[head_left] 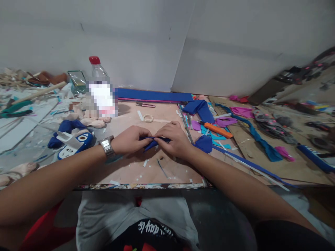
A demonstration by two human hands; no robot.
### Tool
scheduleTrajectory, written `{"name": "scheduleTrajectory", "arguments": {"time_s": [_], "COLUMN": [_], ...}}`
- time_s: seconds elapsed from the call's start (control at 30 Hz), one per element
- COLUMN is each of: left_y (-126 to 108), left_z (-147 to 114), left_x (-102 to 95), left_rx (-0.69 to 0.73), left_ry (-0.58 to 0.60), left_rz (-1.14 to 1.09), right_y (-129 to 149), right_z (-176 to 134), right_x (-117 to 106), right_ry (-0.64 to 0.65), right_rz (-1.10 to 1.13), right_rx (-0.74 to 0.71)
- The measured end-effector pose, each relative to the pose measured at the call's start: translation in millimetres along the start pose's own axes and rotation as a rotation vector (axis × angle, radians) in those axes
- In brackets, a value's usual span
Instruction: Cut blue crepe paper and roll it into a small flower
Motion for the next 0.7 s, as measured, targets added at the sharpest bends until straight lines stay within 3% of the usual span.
{"name": "scheduleTrajectory", "arguments": {"time_s": [0.3, 0.7], "left_y": [8, 12], "left_z": [2, 4], "left_x": [3.7, 7.5], "left_rx": [-0.105, -0.099], "left_ry": [0.046, 0.017], "left_rz": [-0.279, -0.312], "right_y": [2, 4], "right_z": [1, 1], "right_x": [-2, -4], "right_ry": [-0.049, -0.065], "right_rz": [-0.010, -0.038], "right_rx": [-0.079, -0.104]}}
Point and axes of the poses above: each hand's wrist, its own z-axis towards the middle knuckle, its own x-axis out of the palm, y = z × x, the point moved 4 cm from there along z, towards the middle knuckle, and after that the axes turned 4 degrees about -y, right-handed, at the moved point
